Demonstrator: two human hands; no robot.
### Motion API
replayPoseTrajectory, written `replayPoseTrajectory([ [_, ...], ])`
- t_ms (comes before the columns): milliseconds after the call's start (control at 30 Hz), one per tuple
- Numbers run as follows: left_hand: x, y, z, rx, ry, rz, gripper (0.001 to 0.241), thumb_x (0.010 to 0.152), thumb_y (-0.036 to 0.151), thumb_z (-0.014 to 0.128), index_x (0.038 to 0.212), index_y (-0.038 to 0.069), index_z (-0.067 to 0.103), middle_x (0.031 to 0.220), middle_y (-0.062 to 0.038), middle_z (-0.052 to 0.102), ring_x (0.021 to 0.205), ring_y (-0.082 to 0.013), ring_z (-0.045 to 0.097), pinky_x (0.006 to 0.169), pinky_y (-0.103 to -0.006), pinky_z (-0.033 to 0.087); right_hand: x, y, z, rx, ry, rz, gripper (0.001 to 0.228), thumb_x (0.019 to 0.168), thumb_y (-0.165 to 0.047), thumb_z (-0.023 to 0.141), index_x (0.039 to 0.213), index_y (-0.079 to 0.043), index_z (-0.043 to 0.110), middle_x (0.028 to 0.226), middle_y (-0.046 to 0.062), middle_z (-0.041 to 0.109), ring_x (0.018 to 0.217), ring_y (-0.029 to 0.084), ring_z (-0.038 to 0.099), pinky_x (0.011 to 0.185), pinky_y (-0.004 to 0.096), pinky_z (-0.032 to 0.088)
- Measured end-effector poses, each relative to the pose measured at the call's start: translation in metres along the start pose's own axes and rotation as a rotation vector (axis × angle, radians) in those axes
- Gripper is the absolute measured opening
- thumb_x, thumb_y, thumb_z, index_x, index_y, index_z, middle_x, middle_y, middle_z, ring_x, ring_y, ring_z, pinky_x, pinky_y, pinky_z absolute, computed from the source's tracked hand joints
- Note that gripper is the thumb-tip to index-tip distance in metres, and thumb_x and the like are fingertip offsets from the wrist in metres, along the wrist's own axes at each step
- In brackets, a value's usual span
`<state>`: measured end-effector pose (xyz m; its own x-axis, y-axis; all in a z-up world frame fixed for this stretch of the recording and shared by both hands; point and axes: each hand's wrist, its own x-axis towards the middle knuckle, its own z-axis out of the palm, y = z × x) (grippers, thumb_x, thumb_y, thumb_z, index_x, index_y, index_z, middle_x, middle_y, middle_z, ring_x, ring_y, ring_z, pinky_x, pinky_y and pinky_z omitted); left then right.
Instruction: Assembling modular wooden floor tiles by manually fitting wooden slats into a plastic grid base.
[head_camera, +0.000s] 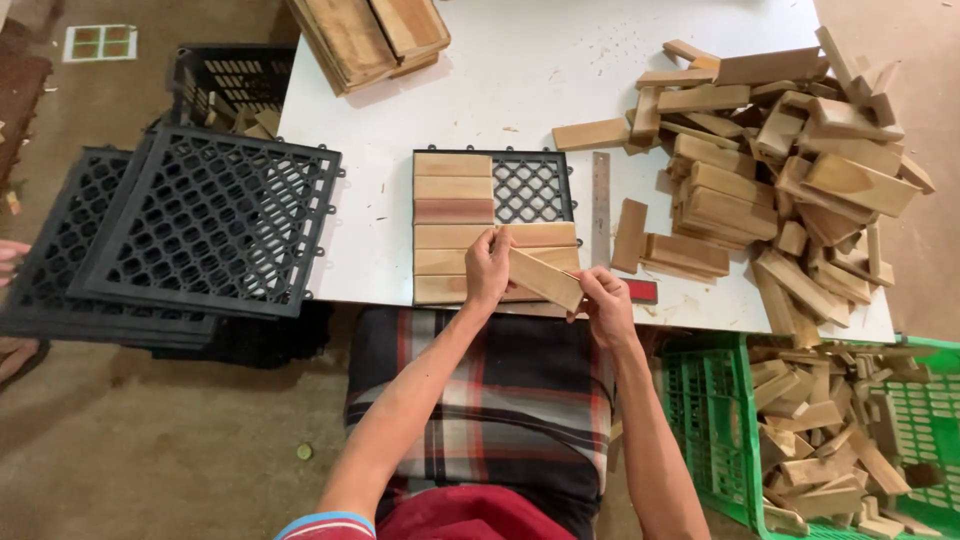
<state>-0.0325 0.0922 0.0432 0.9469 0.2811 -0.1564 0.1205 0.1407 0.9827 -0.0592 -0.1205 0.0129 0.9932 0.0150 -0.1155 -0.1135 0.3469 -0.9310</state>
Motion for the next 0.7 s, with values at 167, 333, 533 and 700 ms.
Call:
replayPoseTrajectory([
  [167, 0.033, -0.058, -0.032, 0.123, 0.060, 0.135, 0.041, 0.103, 0.044, 0.060, 0.080, 0.011, 0.067, 0.069, -0.010, 0.067, 0.058, -0.0199, 0.064, 0.045, -0.0368, 0.053, -0.009, -0.002, 0.035, -0.033, -0.049, 0.063, 0.023, 0.100, -0.017, 0.066, 0.099, 0.006, 0.068, 0.075, 0.025, 0.070, 0.055, 0.031, 0.071, 0.038, 0.038, 0.059],
  [333, 0.017, -0.049, -0.065, -0.093, 0.076, -0.097, 0.042, 0.101, 0.039, 0.064, 0.121, 0.003, 0.056, 0.109, -0.021, 0.069, 0.052, -0.0224, 0.070, 0.043, -0.0270, 0.063, -0.014, 0.001, 0.071, -0.185, -0.042, 0.192, 0.027, 0.105, -0.023, 0.059, 0.112, 0.002, 0.067, 0.084, 0.019, 0.072, 0.061, 0.027, 0.072, 0.036, 0.033, 0.058],
  [533, -0.012, -0.035, -0.080, -0.399, 0.252, -0.334, 0.060, 0.089, 0.022, 0.076, 0.136, -0.006, 0.049, 0.129, -0.024, 0.057, 0.109, -0.0296, 0.066, 0.094, -0.0416, 0.058, -0.015, 0.013, 0.144, -0.274, -0.275, 0.477, 0.043, 0.100, -0.018, 0.061, 0.131, 0.010, 0.054, 0.076, 0.026, 0.067, 0.053, 0.031, 0.070, 0.030, 0.031, 0.053],
  [700, -0.003, -0.012, -0.111, -0.199, 0.290, -0.255, 0.061, 0.104, 0.039, 0.051, 0.151, 0.003, 0.032, 0.149, -0.030, 0.044, 0.132, -0.0408, 0.054, 0.104, -0.0502, 0.053, 0.033, 0.047, 0.226, -0.395, -0.322, 0.377, 0.042, 0.104, -0.024, 0.057, 0.132, 0.007, 0.055, 0.054, 0.017, 0.053, 0.036, 0.025, 0.056, 0.027, 0.029, 0.040],
])
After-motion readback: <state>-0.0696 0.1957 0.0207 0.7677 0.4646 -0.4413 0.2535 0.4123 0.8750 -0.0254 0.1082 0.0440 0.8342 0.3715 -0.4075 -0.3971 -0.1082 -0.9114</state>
